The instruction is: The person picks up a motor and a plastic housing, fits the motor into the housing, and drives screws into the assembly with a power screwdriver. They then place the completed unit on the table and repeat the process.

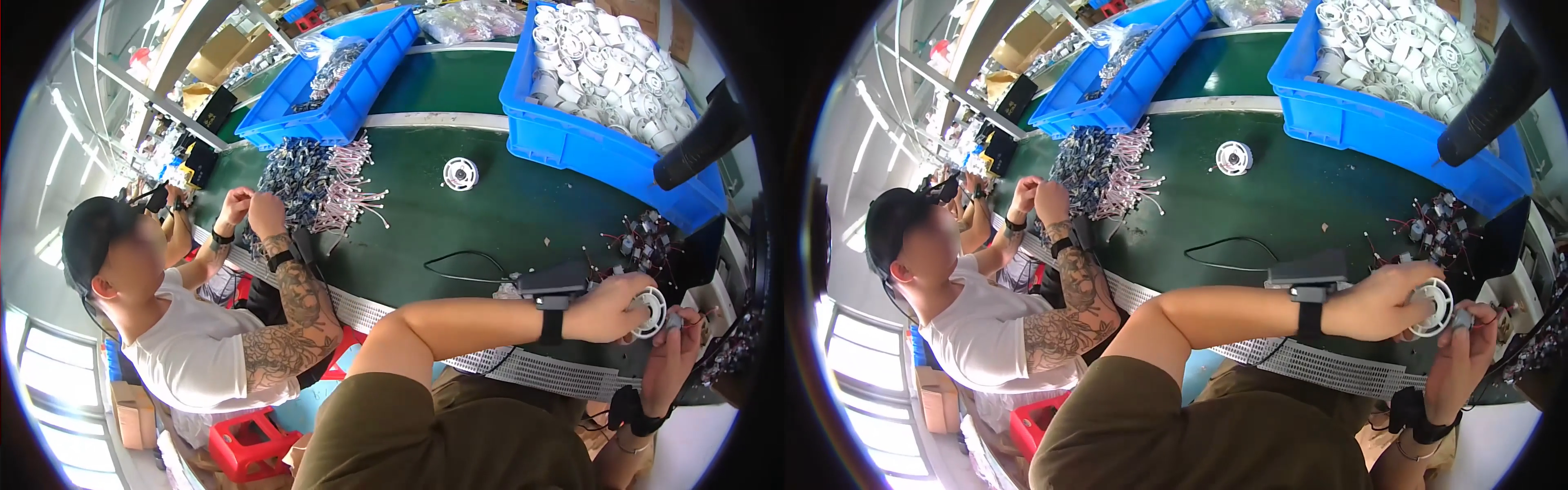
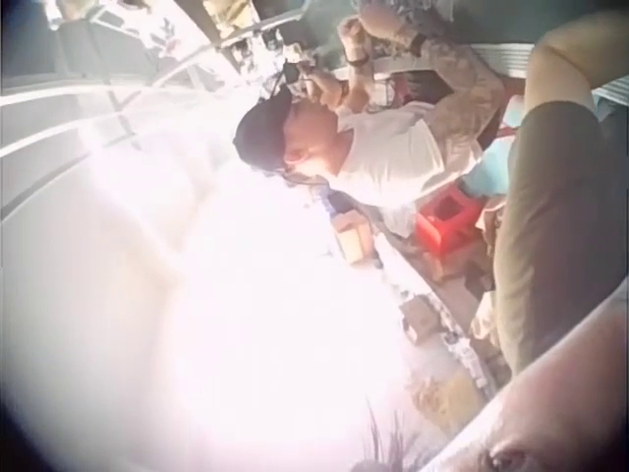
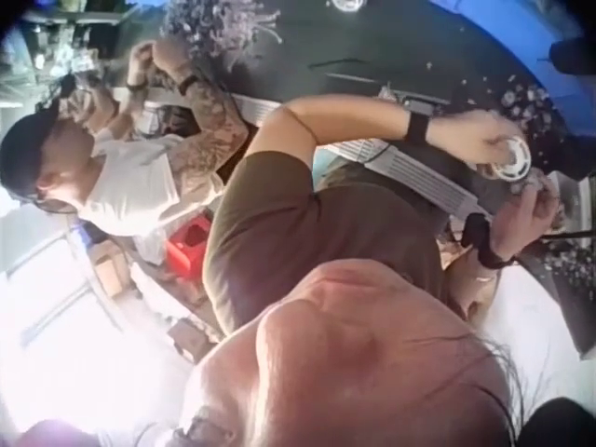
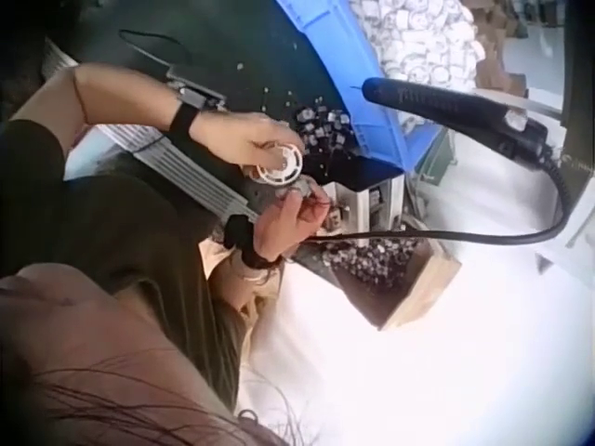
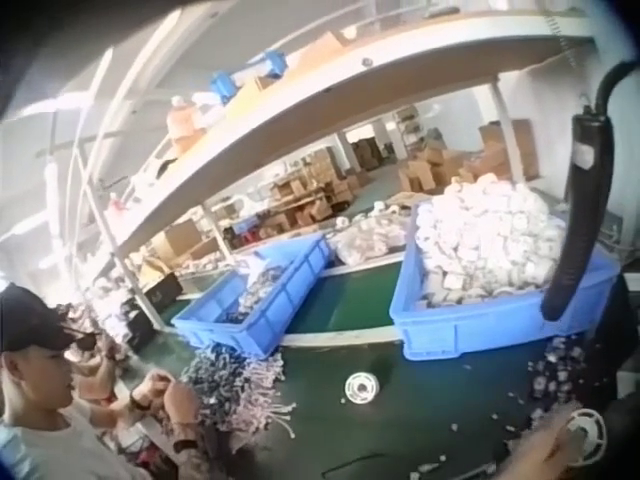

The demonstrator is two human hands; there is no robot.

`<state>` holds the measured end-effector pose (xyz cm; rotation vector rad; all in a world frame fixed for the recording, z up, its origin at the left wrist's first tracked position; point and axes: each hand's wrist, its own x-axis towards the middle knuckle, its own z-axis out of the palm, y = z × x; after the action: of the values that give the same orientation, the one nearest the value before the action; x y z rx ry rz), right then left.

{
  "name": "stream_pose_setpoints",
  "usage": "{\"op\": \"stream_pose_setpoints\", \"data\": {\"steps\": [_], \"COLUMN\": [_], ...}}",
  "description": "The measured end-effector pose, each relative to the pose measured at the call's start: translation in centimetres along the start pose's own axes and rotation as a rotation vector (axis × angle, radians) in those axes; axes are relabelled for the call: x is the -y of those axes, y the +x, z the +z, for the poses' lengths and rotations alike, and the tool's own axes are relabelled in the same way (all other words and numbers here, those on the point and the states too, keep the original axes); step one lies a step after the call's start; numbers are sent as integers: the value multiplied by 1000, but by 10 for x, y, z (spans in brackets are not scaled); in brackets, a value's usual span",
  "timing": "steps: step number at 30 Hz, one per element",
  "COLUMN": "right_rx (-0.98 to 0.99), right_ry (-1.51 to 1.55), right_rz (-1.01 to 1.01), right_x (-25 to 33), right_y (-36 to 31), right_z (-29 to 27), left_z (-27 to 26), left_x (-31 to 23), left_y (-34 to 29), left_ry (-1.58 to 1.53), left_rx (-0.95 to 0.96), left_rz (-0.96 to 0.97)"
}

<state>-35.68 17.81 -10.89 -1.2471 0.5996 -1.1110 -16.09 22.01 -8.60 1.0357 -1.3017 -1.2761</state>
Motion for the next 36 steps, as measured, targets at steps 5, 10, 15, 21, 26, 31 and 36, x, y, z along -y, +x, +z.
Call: {"op": "stream_pose_setpoints", "data": {"steps": [5, 10, 15, 21, 26, 31, 36], "right_rx": [-143, -85, -121, -22, -92, -20, 43], "right_ry": [60, 16, -223, -506, -480, -361, -366], "right_rz": [-3, -22, -26, -100, -31, -161, 39], "right_x": [1, -8, -11, -14, -12, -5, 9], "right_y": [-4, 0, 1, -2, -12, 5, 11], "right_z": [9, -5, -12, -23, -31, 1, 17], "left_z": [-6, -9, -5, 9, 7, -13, -15], "left_x": [11, 25, 58, 63, 64, 46, 45], "left_y": [-6, -4, 8, 9, -4, -2, 7], "left_ry": [248, 494, 590, 697, 709, 791, 680], "left_rx": [64, -76, -136, -273, -232, 6, -23], "left_rz": [397, 319, 369, 540, 484, 434, 420]}}
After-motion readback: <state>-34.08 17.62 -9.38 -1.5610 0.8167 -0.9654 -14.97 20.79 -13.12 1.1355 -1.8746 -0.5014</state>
